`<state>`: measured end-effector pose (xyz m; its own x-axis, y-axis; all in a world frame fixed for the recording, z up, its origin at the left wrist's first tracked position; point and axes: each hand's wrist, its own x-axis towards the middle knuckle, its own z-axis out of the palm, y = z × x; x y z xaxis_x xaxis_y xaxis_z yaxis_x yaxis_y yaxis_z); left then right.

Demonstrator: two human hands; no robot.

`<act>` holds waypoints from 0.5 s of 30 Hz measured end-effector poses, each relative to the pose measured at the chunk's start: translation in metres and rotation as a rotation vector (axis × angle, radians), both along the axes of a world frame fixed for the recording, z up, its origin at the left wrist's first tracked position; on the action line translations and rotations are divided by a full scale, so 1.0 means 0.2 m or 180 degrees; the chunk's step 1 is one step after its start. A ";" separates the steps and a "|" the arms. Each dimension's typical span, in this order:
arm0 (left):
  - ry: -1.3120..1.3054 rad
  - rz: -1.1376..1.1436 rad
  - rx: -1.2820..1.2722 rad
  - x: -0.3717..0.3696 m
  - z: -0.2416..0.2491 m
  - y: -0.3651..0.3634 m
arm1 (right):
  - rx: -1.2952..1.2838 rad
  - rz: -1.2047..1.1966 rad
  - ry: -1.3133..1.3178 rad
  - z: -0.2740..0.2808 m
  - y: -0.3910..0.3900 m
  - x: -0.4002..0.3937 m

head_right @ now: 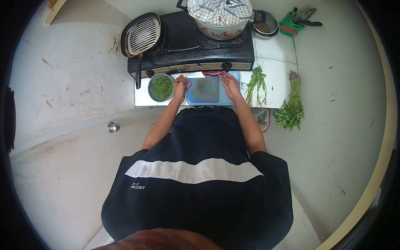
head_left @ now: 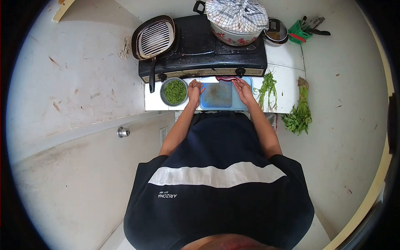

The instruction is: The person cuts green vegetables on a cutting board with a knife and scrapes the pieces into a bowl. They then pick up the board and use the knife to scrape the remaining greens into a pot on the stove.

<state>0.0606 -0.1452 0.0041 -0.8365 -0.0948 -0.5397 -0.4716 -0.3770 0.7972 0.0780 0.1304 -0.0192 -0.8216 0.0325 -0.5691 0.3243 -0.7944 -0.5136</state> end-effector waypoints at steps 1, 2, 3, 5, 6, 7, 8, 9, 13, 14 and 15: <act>-0.0029 -0.0038 0.0026 0.00 0.01 -0.01 | -0.0001 -0.0028 -0.0005 0.01 -0.01 0.01; -0.0030 -0.0069 0.0027 0.00 0.02 -0.01 | -0.0006 -0.0067 0.0001 0.01 -0.01 0.02; -0.0043 -0.0131 0.0032 0.00 0.03 -0.02 | -0.0013 -0.0107 0.0010 0.02 -0.02 0.02; -0.0061 -0.0233 0.0030 0.00 0.07 -0.06 | 0.0051 -0.0279 0.0047 0.04 -0.05 0.05; -0.0118 -0.0404 0.0022 0.00 0.08 -0.08 | 0.0123 -0.0417 0.0081 0.04 -0.06 0.06; -0.0178 -0.0574 0.0014 0.01 0.09 -0.10 | 0.0196 -0.0555 0.0111 0.04 -0.06 0.09; -0.0145 -0.0714 0.0031 0.02 0.10 -0.12 | 0.0268 -0.0664 0.0069 0.04 -0.08 0.10; -0.0155 -0.0753 0.0028 0.03 0.13 -0.14 | 0.0266 -0.0703 0.0058 0.05 -0.09 0.13; -0.0247 -0.1462 0.0178 0.07 0.19 -0.27 | 0.0453 -0.1065 -0.0120 0.08 -0.16 0.29; -0.0325 -0.1678 0.0286 0.08 0.19 -0.30 | 0.0492 -0.1076 -0.0124 0.07 -0.17 0.34; -0.0408 -0.1901 0.0399 0.09 0.20 -0.31 | 0.0536 -0.1095 -0.0133 0.06 -0.19 0.41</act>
